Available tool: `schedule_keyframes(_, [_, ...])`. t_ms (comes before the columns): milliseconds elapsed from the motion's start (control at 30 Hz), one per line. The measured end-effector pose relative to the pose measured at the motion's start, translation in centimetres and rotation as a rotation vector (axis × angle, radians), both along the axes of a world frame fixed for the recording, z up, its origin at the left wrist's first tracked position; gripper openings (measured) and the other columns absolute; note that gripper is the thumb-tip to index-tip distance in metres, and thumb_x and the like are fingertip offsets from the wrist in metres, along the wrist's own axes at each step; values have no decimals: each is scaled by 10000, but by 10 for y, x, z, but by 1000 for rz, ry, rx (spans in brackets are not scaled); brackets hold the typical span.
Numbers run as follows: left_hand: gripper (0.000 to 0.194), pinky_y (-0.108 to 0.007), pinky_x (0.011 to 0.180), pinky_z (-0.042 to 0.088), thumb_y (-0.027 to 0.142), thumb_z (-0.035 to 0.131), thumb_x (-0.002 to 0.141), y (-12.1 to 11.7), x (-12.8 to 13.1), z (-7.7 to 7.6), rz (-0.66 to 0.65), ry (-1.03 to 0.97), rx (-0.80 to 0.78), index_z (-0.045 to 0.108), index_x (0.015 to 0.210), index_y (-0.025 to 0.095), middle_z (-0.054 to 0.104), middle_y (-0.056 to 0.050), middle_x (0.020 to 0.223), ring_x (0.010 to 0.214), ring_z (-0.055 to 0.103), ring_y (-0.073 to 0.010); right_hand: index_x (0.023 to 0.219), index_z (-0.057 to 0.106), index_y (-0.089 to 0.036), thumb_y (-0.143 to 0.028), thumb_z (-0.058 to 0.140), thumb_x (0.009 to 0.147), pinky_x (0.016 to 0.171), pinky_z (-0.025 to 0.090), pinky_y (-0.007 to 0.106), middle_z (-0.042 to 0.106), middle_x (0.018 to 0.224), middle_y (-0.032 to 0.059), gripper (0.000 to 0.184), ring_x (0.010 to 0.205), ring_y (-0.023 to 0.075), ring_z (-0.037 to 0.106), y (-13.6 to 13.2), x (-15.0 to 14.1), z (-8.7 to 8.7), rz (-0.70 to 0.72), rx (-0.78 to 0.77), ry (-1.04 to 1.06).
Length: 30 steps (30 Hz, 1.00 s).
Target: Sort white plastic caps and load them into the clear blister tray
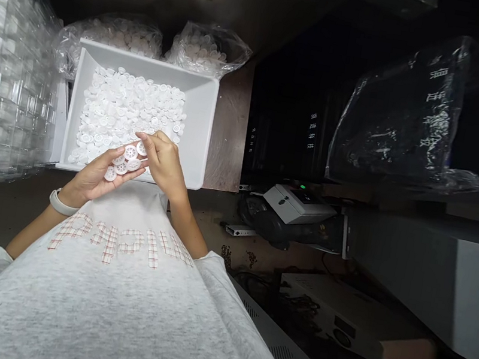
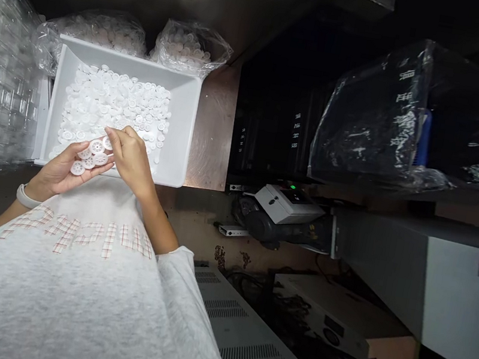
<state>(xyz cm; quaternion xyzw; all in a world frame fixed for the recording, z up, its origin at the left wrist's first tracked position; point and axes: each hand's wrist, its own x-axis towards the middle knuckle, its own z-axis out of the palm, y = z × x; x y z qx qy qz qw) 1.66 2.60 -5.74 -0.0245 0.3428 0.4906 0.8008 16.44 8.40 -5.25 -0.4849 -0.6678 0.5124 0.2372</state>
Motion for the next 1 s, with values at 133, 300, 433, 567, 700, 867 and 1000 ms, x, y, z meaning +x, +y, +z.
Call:
schedule_keyframes(133, [253, -387, 1202, 375, 203, 662, 888, 0, -2, 4, -43, 36, 20, 705, 1128, 136, 714, -62, 1217, 1285, 594, -230, 1159, 606, -151, -638, 333, 1003, 706, 486, 178, 559, 1005, 55, 580, 827, 66, 568, 0, 6, 2, -39, -28, 84])
schedule_keyframes(300, [408, -357, 1151, 443, 201, 600, 913, 0, -4, 14, -22, 65, -18, 617, 1298, 68, 681, -144, 1267, 1246, 621, -253, 1165, 468, -174, -311, 437, 908, 647, 417, 160, 499, 921, 14, 293, 698, 37, 460, 5, 18, -4, -116, -242, 378])
schedule_keyframes(433, [494, -369, 1149, 455, 162, 534, 917, 2, -3, 20, 7, 63, -16, 542, 1397, 42, 654, -155, 1314, 1303, 575, -264, 1181, 426, -185, -273, 504, 826, 741, 471, 177, 550, 1028, 45, 374, 873, 72, 582, -2, 17, -3, -254, -398, 548])
schedule_keyframes(567, [514, -330, 1135, 470, 132, 542, 894, 3, -4, 22, 68, 122, -7, 543, 1402, 51, 637, -134, 1348, 1321, 560, -253, 1243, 340, -201, -359, 481, 845, 956, 502, 253, 522, 1282, 99, 450, 1186, 133, 595, -16, 5, -1, -369, -383, 605])
schedule_keyframes(700, [511, -297, 1120, 477, 154, 553, 897, 1, -6, 25, 54, 133, 20, 548, 1396, 45, 615, -140, 1379, 1331, 553, -247, 1302, 251, -219, -432, 470, 856, 1127, 449, 329, 422, 1444, 133, 540, 1378, 151, 484, -27, -8, 1, -393, -287, 621])
schedule_keyframes(867, [566, -329, 1143, 456, 137, 518, 911, -1, -3, 28, 50, 60, 39, 488, 1474, 102, 664, -107, 1311, 1307, 575, -237, 1306, 218, -222, -441, 481, 856, 1216, 394, 384, 403, 1465, 136, 565, 1392, 143, 473, -33, -20, 6, -363, -233, 693])
schedule_keyframes(1000, [582, -348, 1143, 459, 131, 491, 909, 0, -2, 31, 48, 22, 23, 476, 1491, 123, 690, -94, 1264, 1303, 578, -245, 1332, 177, -218, -440, 399, 890, 1222, 391, 404, 371, 1496, 146, 542, 1419, 144, 445, -36, -24, 9, -349, -158, 641])
